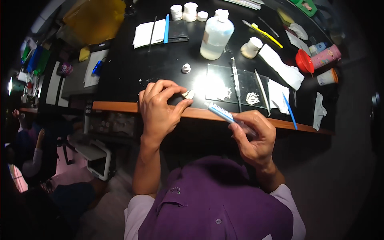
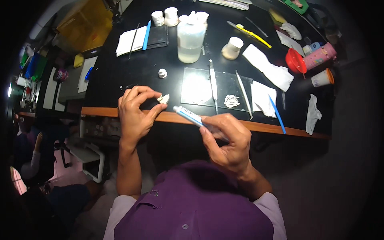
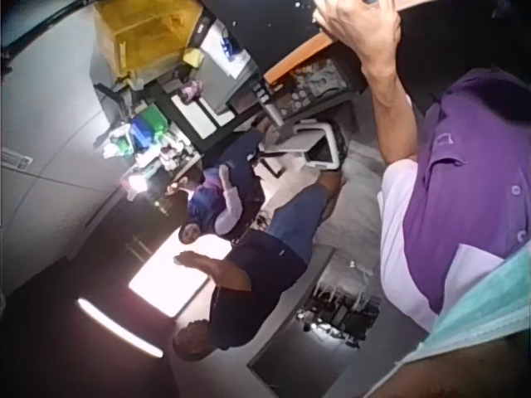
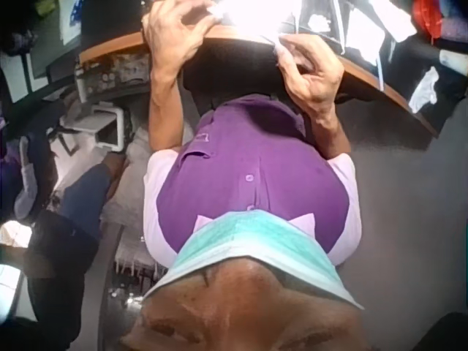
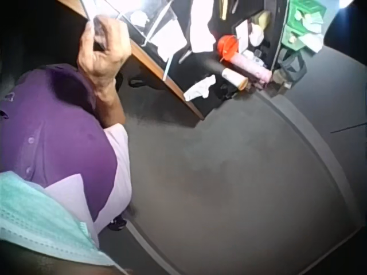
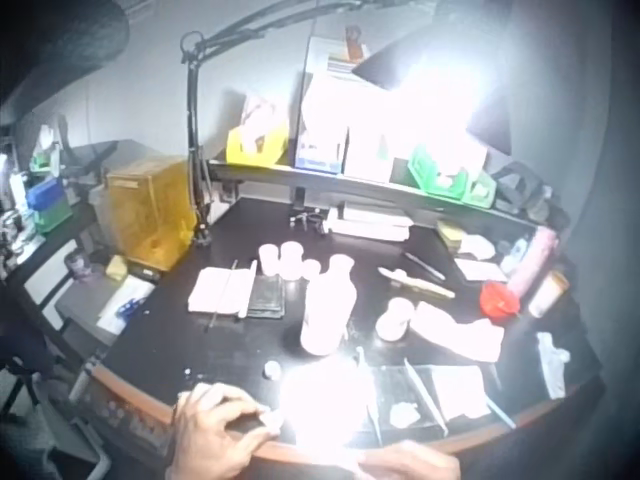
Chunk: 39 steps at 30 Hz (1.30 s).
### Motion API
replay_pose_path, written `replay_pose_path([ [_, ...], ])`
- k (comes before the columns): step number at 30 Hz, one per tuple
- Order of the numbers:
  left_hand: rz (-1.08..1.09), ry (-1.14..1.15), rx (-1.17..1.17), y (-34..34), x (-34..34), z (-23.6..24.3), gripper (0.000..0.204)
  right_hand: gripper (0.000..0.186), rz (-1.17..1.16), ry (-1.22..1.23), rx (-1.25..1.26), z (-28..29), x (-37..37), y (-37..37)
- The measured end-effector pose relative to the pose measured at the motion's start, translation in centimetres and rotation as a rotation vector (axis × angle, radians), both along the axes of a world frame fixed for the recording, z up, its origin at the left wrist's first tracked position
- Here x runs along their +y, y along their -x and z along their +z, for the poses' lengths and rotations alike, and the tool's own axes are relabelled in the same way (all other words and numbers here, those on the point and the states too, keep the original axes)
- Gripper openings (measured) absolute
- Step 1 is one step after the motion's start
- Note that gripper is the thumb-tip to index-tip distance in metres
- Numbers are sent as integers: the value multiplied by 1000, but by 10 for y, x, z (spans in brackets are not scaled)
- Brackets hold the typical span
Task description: The person applies white porcelain paste to a dental crown model using a small spatula, then places the model into a dental furnace and operates the furnace control panel.
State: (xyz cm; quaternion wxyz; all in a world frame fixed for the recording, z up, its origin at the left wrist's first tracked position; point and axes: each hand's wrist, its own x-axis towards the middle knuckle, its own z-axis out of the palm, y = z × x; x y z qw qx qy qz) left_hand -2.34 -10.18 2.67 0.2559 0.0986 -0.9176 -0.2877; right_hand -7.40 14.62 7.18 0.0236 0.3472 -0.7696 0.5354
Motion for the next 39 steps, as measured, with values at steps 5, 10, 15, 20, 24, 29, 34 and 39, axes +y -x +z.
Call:
replay_pose_path([
  [5, 21, -66, -40, -2, 1, -4, 27, 19, -25, -2, 128, -16, -27, 4],
  [10, 32, -58, 4, -3, 0, -4, 27, 15, -80, 35, 171, -35, -42, -1],
  [15, 13, -67, 63, -4, -2, -10, 28, 13, -138, 23, 222, -43, -47, -3],
  [20, 6, -51, 98, -3, -5, -12, 31, 12, -142, -6, 202, -49, -48, -5],
  [24, 10, -53, 104, -3, -5, -12, 30, 11, -155, 11, 198, -52, -49, -5],
  [29, 11, -55, 103, -2, -5, -13, 29, 11, -152, -4, 214, -50, -50, -4],
  [34, 5, -47, 107, -2, -6, -14, 29, 11, -147, -10, 195, -49, -49, -5],
  [39, 2, -43, 117, -2, -6, -14, 29, 11, -151, -14, 205, -49, -50, -5],
])
